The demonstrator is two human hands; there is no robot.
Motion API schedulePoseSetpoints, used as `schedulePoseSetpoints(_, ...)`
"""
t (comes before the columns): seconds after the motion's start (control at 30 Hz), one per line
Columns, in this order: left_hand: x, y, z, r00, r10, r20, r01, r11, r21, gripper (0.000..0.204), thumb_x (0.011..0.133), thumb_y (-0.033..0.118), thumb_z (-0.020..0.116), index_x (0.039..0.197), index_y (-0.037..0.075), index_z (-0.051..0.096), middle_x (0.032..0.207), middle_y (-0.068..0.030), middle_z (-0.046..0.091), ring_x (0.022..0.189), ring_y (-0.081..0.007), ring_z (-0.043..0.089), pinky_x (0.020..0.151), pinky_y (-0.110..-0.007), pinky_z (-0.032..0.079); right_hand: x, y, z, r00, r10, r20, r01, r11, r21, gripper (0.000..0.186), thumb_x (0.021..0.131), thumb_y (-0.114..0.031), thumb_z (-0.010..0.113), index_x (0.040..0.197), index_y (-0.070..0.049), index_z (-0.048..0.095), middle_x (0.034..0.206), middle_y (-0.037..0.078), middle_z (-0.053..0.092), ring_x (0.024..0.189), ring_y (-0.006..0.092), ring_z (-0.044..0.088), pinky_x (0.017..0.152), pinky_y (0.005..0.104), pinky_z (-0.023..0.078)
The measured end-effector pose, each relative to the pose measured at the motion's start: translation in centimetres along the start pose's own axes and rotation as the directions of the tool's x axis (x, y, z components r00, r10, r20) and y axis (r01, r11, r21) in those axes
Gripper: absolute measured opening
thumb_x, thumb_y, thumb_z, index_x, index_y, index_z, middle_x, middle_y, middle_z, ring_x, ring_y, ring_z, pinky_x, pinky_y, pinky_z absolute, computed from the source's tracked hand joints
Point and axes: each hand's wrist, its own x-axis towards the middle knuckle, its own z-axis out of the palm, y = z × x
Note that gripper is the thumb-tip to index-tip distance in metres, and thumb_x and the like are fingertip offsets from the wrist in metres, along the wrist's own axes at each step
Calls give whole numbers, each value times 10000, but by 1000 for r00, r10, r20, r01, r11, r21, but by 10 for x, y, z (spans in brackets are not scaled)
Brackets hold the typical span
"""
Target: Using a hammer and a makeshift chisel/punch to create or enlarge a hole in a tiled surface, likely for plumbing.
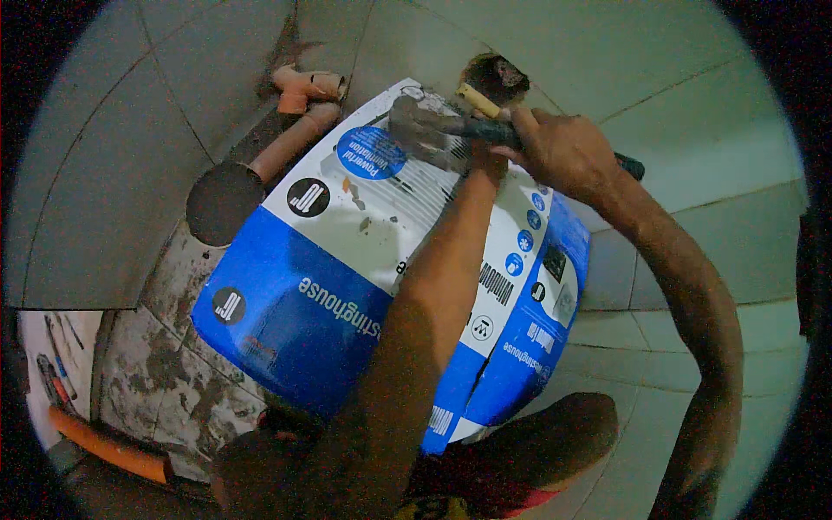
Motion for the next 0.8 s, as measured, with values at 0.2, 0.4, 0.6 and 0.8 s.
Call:
schedulePoseSetpoints(0.2,-2,1,-3,984,-171,44,176,973,-149,456,862,279,589,1182,-32,498,1145,-238,563,974,-353,586,819,-432,475,-4,9,-5,982,133,137,-123,989,-78,396,904,-422,567,909,-38,470,700,170,614,599,373,621,506,440,498)
schedulePoseSetpoints(0.4,-14,41,-1,1000,14,-10,-16,970,-243,389,843,213,590,1097,-51,462,977,-256,577,939,-334,604,742,-452,501,-35,-18,-4,998,-39,49,37,999,37,413,892,-429,580,963,-31,495,699,138,598,578,334,616,468,423,485)
schedulePoseSetpoints(0.6,-9,50,-12,995,-95,12,95,995,-44,295,915,134,571,1143,-6,446,978,-152,599,727,-247,631,592,-371,536,-34,-26,2,998,-17,61,17,1000,4,445,871,-439,603,1028,-33,508,705,129,601,571,307,624,445,410,478)
schedulePoseSetpoints(0.8,-29,78,-14,987,-160,32,159,899,-408,384,891,267,553,1091,-45,451,925,-180,578,824,-319,589,745,-450,473,-31,-11,-7,1000,-21,-1,21,1000,1,428,876,-457,593,952,-47,494,716,135,609,569,321,621,458,420,485)
